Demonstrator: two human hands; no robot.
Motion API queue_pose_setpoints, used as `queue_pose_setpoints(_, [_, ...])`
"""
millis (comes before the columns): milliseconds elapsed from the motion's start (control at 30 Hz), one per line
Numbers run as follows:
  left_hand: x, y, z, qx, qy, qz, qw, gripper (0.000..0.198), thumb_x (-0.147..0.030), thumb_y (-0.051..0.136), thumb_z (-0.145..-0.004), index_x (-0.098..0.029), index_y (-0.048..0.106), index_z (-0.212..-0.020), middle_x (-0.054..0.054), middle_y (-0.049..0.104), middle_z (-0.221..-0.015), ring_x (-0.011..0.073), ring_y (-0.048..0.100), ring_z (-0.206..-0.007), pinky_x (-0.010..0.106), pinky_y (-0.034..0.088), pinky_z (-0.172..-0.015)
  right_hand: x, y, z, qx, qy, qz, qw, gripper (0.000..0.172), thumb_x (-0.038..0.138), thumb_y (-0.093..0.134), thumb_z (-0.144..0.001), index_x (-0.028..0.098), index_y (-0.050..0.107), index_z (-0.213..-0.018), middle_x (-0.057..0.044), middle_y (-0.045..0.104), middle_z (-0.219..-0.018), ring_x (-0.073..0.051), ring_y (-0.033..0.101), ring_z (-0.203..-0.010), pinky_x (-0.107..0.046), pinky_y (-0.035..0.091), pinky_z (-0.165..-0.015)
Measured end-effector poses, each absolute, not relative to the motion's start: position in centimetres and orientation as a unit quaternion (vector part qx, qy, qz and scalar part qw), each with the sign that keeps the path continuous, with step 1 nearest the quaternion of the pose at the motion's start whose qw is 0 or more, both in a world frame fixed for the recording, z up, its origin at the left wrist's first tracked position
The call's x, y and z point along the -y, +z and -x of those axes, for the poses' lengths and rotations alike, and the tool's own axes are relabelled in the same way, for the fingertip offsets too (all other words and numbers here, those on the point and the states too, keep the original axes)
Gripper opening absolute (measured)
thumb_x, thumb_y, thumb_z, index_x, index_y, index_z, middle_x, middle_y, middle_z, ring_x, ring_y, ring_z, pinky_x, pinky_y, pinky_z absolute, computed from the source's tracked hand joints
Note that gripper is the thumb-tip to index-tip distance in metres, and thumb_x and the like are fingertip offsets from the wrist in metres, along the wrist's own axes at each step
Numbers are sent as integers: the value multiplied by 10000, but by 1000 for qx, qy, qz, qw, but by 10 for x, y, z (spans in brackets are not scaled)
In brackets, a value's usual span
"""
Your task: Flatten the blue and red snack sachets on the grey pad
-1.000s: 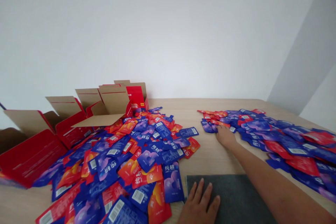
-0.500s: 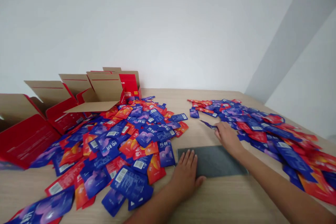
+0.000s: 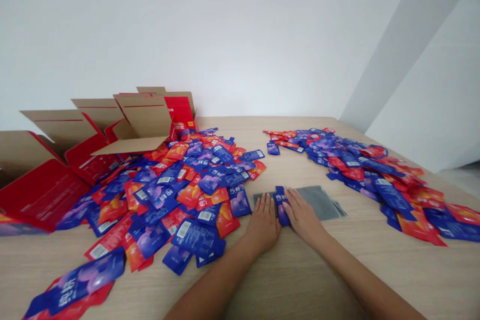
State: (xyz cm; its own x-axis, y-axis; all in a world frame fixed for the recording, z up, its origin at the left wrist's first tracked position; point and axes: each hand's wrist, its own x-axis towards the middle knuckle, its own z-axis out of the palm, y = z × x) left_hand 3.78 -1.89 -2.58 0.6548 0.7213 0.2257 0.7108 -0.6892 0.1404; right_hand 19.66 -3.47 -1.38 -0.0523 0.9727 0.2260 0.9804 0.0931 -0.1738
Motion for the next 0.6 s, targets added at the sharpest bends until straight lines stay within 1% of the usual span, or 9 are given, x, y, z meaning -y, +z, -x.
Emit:
queue_pose_setpoints(100, [19, -24, -38, -396, 126, -909, 22, 552, -308, 264, -906, -10, 273, -1371, 195, 280, -1436, 273, 166, -1349, 449, 193, -1081, 24, -26, -179, 713, -19, 692, 111, 511, 303, 254, -918, 57, 405, -1340, -172, 393, -1401, -246, 305, -1320, -438, 281, -1048])
queue_pose_setpoints(167, [19, -23, -38, -398, 122, -909, 22, 549, -307, 268, -902, -15, 285, -1367, 186, 288, -1435, 265, 173, -1348, 436, 190, -1083, 24, -30, -177, 724, -32, 682, 98, 508, 294, 258, -917, 58, 397, -1345, -170, 369, -1414, -249, 285, -1329, -443, 274, -1050])
queue_pose_setpoints(267, [18, -23, -38, -402, 119, -908, 22, 546, -308, 277, -899, -19, 298, -1361, 180, 284, -1439, 253, 173, -1350, 411, 182, -1086, 26, -31, -200, 743, -41, 664, 80, 507, 296, 261, -920, 63, 388, -1352, -156, 360, -1422, -244, 282, -1331, -427, 280, -1051])
queue_pose_setpoints(367, [18, -25, -39, -405, 120, -906, 23, 541, -304, 282, -899, -12, 302, -1354, 185, 272, -1442, 250, 163, -1352, 404, 174, -1086, 28, -29, -241, 735, -46, 674, 60, 512, 285, 278, -916, 14, 407, -1330, -182, 373, -1409, -256, 281, -1330, -410, 280, -1057])
queue_pose_setpoints(467, [18, -26, -39, -402, 123, -907, 24, 542, -298, 284, -899, 3, 299, -1350, 195, 271, -1440, 249, 157, -1353, 394, 170, -1086, 30, -29, -266, 723, -45, 687, 57, 512, 275, 290, -913, -17, 417, -1313, -203, 379, -1400, -262, 275, -1331, -413, 266, -1067])
queue_pose_setpoints(600, [17, -27, -39, -398, 126, -909, 22, 551, -305, 290, -894, 10, 298, -1346, 203, 273, -1438, 254, 155, -1353, 400, 174, -1083, 26, -26, -236, 737, -30, 672, 65, 517, 276, 283, -920, -29, 398, -1321, -211, 360, -1409, -255, 265, -1336, -407, 257, -1070])
